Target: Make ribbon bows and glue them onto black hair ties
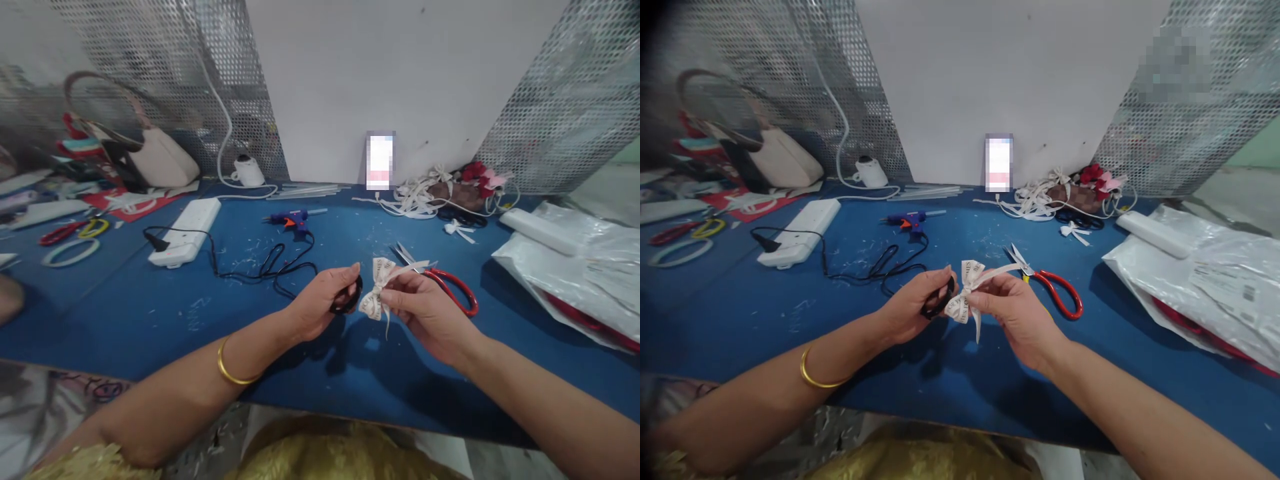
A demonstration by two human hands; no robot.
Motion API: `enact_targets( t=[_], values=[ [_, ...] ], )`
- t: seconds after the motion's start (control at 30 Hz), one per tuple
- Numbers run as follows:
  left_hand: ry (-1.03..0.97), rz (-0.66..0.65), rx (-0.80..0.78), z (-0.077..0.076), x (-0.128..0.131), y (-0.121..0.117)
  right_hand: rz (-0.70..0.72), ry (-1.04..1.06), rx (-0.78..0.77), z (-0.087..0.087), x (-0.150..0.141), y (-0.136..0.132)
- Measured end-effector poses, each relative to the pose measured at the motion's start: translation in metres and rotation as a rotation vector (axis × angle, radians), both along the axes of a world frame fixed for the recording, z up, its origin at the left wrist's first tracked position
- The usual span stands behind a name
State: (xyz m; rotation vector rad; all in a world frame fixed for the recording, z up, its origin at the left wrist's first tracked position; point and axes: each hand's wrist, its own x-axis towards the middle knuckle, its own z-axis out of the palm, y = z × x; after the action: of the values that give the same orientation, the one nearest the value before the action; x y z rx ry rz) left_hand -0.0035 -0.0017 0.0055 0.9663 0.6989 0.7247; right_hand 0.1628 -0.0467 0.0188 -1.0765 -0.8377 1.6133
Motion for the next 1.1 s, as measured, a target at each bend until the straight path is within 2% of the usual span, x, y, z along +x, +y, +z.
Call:
enact_targets(
  t=[0.27,0.4,1.1],
  values=[
    [0.041,-0.007,-0.049,-0.0050,0.0013,-0.0011,0.098,0.015,0.009,-0.0023,-0.0041,-0.0056],
    [0.048,-0.001,-0.061,-0.0048,0.0019,-0.0036,0.090,0.083,0.010,-0.0046,-0.0069,-0.0060],
    [0.067,0.025,-0.070,-0.0043,0.0034,-0.0056,0.054,0.084,-0.008,-0.0044,-0.0098,-0.0062]
  ],
)
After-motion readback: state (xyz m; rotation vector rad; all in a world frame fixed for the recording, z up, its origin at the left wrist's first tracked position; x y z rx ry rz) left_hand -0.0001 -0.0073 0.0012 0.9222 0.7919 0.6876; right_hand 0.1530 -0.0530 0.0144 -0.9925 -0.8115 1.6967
